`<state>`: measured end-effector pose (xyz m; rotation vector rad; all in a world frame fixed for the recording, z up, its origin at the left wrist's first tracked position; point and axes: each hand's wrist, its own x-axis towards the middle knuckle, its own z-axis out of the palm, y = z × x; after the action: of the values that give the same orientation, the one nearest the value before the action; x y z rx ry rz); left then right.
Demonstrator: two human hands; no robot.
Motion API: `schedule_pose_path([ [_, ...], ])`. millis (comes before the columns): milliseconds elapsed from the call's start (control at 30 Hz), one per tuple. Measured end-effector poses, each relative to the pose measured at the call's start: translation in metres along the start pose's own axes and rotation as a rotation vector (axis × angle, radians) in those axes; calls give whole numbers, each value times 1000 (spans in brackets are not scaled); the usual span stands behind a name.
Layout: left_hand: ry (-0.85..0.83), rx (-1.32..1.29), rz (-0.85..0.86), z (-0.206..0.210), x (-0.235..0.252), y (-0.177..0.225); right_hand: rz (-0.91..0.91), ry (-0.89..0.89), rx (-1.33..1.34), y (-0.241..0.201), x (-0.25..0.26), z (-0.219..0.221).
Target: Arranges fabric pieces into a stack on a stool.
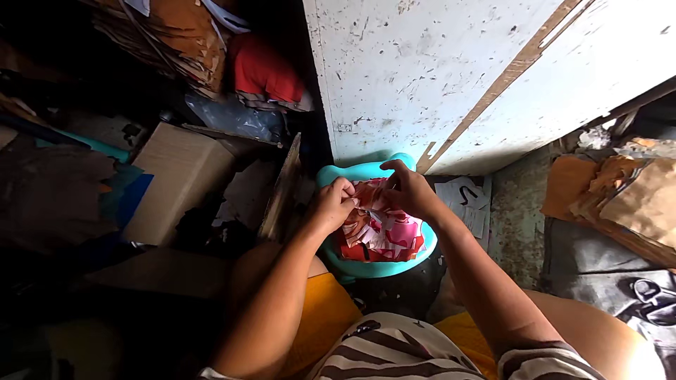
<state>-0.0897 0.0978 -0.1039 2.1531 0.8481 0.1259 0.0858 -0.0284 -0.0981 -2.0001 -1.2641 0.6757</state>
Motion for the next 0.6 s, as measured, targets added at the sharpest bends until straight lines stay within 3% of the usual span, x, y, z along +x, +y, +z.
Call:
schedule_pose_path([
  [200,56,45,11,7,7,0,27,-93,-107,-3,2,1],
  [467,19,115,-46,4,4,1,15,28,-108,15,-4,-8],
  [600,70,104,119,6,3,-2,30,-3,-69,28,-13,-12],
])
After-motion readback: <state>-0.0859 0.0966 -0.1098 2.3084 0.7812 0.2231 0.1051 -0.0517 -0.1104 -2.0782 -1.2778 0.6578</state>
